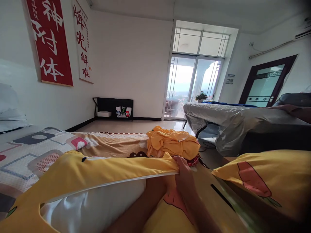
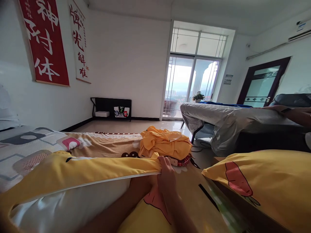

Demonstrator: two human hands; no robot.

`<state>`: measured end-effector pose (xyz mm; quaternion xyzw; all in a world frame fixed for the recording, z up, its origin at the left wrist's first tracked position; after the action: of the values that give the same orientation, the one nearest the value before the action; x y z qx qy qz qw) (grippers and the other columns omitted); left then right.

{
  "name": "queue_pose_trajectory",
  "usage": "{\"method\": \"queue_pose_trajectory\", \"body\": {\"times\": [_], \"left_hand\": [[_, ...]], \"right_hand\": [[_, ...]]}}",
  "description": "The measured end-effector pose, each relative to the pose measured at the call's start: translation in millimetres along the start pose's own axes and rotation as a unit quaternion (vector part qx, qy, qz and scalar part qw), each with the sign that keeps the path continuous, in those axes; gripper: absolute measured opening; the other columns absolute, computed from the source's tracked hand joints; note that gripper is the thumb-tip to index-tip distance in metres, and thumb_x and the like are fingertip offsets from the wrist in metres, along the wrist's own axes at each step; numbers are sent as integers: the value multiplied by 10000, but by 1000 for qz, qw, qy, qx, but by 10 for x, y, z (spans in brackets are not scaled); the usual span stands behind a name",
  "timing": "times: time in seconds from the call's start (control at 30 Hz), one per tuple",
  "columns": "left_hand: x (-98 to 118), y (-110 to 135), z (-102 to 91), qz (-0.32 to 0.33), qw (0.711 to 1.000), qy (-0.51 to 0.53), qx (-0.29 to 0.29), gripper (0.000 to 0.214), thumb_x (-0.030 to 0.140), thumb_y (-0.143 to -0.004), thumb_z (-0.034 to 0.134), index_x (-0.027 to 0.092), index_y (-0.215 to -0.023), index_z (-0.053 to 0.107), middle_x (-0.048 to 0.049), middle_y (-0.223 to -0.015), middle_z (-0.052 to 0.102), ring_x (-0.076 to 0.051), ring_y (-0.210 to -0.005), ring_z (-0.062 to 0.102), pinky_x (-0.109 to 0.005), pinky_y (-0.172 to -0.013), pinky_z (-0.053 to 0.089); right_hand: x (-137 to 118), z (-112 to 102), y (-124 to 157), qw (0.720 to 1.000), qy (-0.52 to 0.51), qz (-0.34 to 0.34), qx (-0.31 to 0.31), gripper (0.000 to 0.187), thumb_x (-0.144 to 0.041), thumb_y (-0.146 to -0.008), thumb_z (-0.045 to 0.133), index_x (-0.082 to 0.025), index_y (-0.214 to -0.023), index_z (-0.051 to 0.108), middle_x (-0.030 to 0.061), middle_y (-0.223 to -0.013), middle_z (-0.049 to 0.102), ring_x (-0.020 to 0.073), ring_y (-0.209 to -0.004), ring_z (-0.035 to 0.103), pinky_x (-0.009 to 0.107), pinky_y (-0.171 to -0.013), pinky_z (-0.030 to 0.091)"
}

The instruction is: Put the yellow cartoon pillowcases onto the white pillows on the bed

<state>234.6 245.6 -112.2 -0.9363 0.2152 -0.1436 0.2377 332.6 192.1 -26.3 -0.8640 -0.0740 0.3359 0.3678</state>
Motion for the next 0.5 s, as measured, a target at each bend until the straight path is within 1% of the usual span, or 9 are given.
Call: {"method": "queue_pose_trajectory", "body": {"times": [0.13, 0.2, 0.3, 0.33, 0.4, 0.43, 0.5], "left_hand": [[-65, 39, 73, 24, 998, 32, -57, 479, 333, -908, 456, 210, -1368, 503, -93, -1378, 542, -284, -1275, 477, -480, -1091, 372], [-72, 54, 69, 21, 997, 32, -67, 500, 358, -910, 451, 199, -1382, 486, -102, -1406, 510, -293, -1282, 471, -484, -1088, 374], [-5, 48, 32, 10, 997, 15, -80, 503, 345, -931, 413, 191, -1408, 451, -114, -1439, 468, -308, -1296, 458, -499, -1084, 372], [32, 43, 0, 7, 997, 2, -77, 495, 324, -937, 399, 193, -1413, 444, -117, -1441, 464, -315, -1293, 462, -506, -1078, 378], [132, 33, -113, 18, 998, -30, -49, 492, 276, -945, 373, 201, -1429, 416, -122, -1449, 451, -335, -1292, 462, -528, -1066, 384], [197, 35, -179, 38, 998, -43, -29, 496, 256, -948, 360, 206, -1441, 394, -120, -1458, 439, -339, -1297, 456, -529, -1067, 385], [320, 60, -283, 93, 994, -54, -3, 501, 212, -953, 326, 213, -1452, 370, -103, -1464, 433, -319, -1302, 456, -488, -1081, 387]], "right_hand": [[26, -31, -10, 1000, -4, 13, 15, 447, -46, -585, 382, -197, -972, 548, 60, -925, 557, 194, -843, 552, 296, -737, 446], [36, -31, -17, 1000, -13, 17, 11, 458, -45, -562, 387, -198, -962, 549, 58, -924, 545, 193, -836, 553, 294, -728, 455], [35, -35, -20, 999, -25, 20, 4, 488, -39, -530, 384, -204, -956, 556, 48, -925, 526, 182, -818, 551, 289, -727, 464], [26, -40, -18, 999, -29, 19, 3, 500, -38, -526, 385, -206, -963, 559, 45, -927, 522, 179, -815, 549, 288, -731, 466], [1, -47, -12, 999, -38, 16, 3, 525, -39, -524, 388, -207, -989, 567, 45, -934, 520, 177, -819, 548, 289, -743, 469], [-13, -51, -10, 999, -43, 16, 4, 534, -40, -527, 390, -207, -1000, 572, 47, -940, 523, 179, -832, 549, 289, -752, 471], [-36, -54, -7, 998, -54, 17, 1, 539, -44, -542, 387, -210, -1015, 584, 52, -953, 531, 185, -870, 551, 285, -763, 472]]}}
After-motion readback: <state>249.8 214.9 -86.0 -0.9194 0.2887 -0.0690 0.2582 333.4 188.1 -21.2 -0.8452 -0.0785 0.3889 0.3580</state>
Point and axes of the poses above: each hand's wrist, its own y-axis away from the middle knuckle, its own z-axis out of the palm, x = y × z, the point moved 8 cm from there along -y, towards the middle knuckle
